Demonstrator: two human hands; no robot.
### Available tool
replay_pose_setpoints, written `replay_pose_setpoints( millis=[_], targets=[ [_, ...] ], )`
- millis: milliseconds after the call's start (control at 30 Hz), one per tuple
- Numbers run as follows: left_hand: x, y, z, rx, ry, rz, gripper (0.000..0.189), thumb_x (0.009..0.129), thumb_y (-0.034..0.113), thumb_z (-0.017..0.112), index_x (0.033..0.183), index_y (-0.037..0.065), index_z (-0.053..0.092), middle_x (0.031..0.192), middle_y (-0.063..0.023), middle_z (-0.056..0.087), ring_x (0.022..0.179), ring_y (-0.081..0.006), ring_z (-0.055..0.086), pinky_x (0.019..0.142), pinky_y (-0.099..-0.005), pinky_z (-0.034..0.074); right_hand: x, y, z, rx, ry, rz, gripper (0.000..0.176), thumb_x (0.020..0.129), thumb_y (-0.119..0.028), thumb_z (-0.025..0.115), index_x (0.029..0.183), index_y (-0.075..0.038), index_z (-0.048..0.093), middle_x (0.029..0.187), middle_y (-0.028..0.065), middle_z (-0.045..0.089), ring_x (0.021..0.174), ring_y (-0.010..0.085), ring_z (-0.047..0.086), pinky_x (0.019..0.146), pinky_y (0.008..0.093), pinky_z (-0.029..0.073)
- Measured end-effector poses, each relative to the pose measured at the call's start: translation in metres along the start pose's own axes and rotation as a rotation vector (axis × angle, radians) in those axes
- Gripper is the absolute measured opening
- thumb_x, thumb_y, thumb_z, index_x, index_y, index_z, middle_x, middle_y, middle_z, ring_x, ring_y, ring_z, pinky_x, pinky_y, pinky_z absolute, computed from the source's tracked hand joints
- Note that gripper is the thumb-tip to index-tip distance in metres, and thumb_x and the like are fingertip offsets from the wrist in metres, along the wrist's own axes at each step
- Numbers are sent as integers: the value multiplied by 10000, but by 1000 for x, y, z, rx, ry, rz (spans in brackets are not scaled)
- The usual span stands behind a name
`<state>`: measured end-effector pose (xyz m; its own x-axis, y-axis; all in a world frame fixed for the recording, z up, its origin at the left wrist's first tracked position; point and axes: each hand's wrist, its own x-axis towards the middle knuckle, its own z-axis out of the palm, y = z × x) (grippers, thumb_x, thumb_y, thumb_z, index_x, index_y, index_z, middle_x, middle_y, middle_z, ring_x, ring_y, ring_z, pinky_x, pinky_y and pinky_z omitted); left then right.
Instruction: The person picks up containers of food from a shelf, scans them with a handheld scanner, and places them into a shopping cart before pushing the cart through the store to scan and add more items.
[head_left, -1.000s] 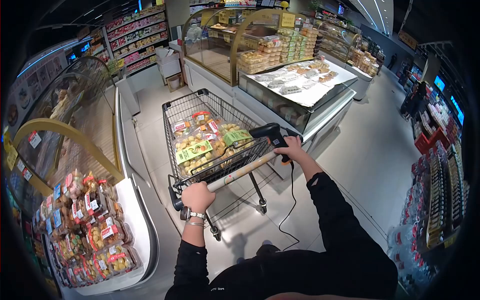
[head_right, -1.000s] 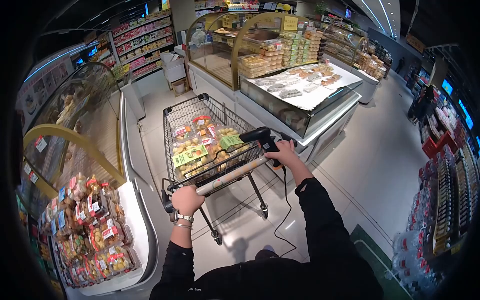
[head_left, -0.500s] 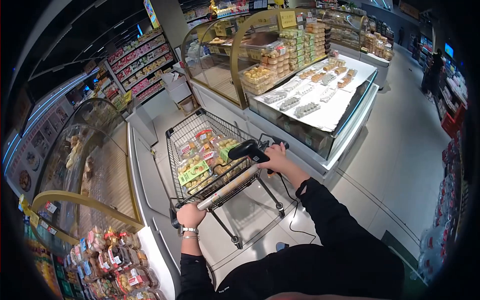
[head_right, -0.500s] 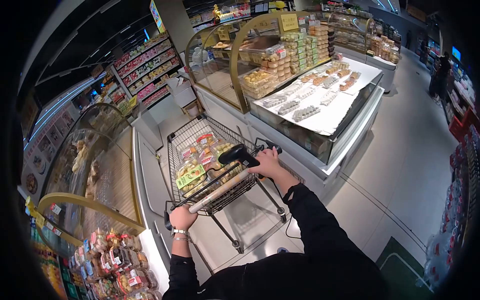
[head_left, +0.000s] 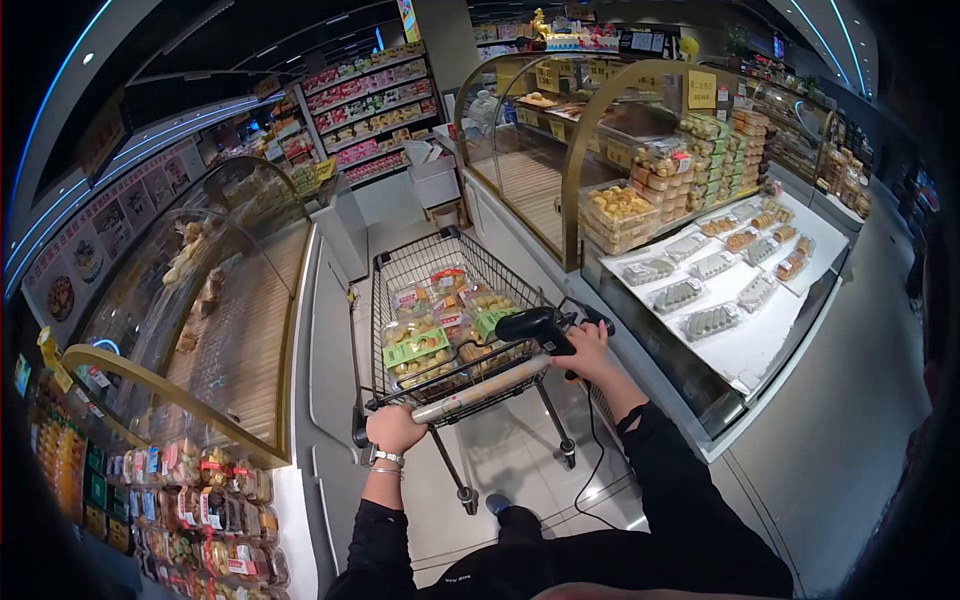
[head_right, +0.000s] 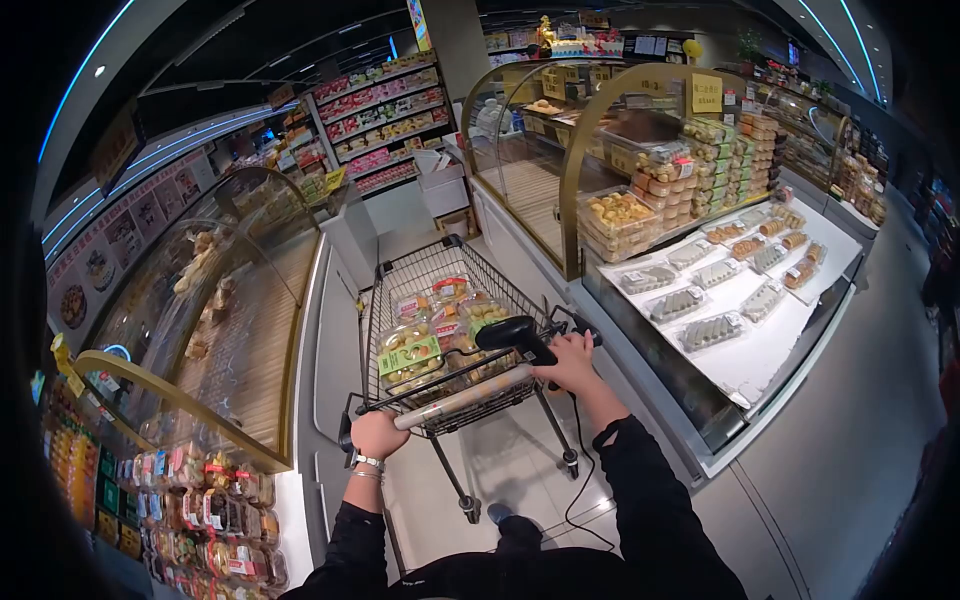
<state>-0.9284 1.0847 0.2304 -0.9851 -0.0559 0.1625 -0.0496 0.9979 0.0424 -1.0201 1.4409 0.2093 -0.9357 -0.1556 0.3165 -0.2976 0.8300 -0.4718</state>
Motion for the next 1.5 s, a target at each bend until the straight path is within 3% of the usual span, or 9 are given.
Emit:
replay_pose_setpoints(
  millis=[167,500,700,967,1100,1367,1400,1433,1500],
  targets=[
    [75,-11,15,-24,33,-10,247,562,328,636,738,166,699,632,-75,633,593,-262,625,530,-363,491,79,17,28,42,93,-29,588,562,-521,676,982,-111,650,1009,47,563,1119,263,394,1058,521,39],
    [230,-33,21,-123,-34,-26,223,587,284,620,752,151,691,671,-91,643,638,-275,633,554,-358,504,244,28,57,64,-13,6,568,572,-495,695,959,-80,662,1127,63,542,1156,272,377,1068,470,16],
    [312,-37,35,-134,-18,-19,205,621,281,595,743,137,674,689,-84,647,661,-258,642,566,-374,511,323,39,73,177,77,28,498,564,-418,707,966,-130,640,994,61,559,1127,249,405,1072,449,17],
    [428,-32,57,-103,70,-47,206,613,292,608,768,187,695,608,-72,624,559,-248,620,503,-363,487,453,95,116,191,158,-68,496,593,-378,707,1013,-129,618,1022,105,531,1130,267,410,1077,448,29],
    [493,-25,59,-108,158,-46,187,621,309,600,694,151,669,576,-70,611,528,-259,610,479,-372,479,519,85,104,193,141,-98,476,590,-364,722,976,-106,616,1012,104,524,1133,271,400,1073,465,37],
    [600,-51,68,-21,90,-121,176,635,310,585,645,145,644,583,-75,612,542,-261,614,497,-376,487,629,101,158,104,125,-183,503,568,-388,723,920,-51,601,956,90,534,1074,290,405,1057,516,65],
    [618,-60,62,-18,-52,-151,221,643,315,575,762,156,674,655,-80,639,615,-264,634,557,-383,505,644,95,165,121,151,-213,441,569,-381,722,875,-78,625,939,60,531,1067,284,404,1053,517,66],
    [636,-69,61,0,-83,-161,228,639,316,578,771,157,674,658,-82,640,623,-269,635,567,-386,506,659,89,170,123,148,-215,441,569,-381,722,875,-78,625,939,60,531,1067,284,404,1053,517,66],
    [664,-86,65,8,-6,-165,154,611,296,594,677,175,663,621,-64,619,595,-259,619,539,-377,499,681,71,171,122,138,-258,389,568,-375,723,819,-90,641,915,32,523,1053,273,405,1049,516,69]
  ],
)
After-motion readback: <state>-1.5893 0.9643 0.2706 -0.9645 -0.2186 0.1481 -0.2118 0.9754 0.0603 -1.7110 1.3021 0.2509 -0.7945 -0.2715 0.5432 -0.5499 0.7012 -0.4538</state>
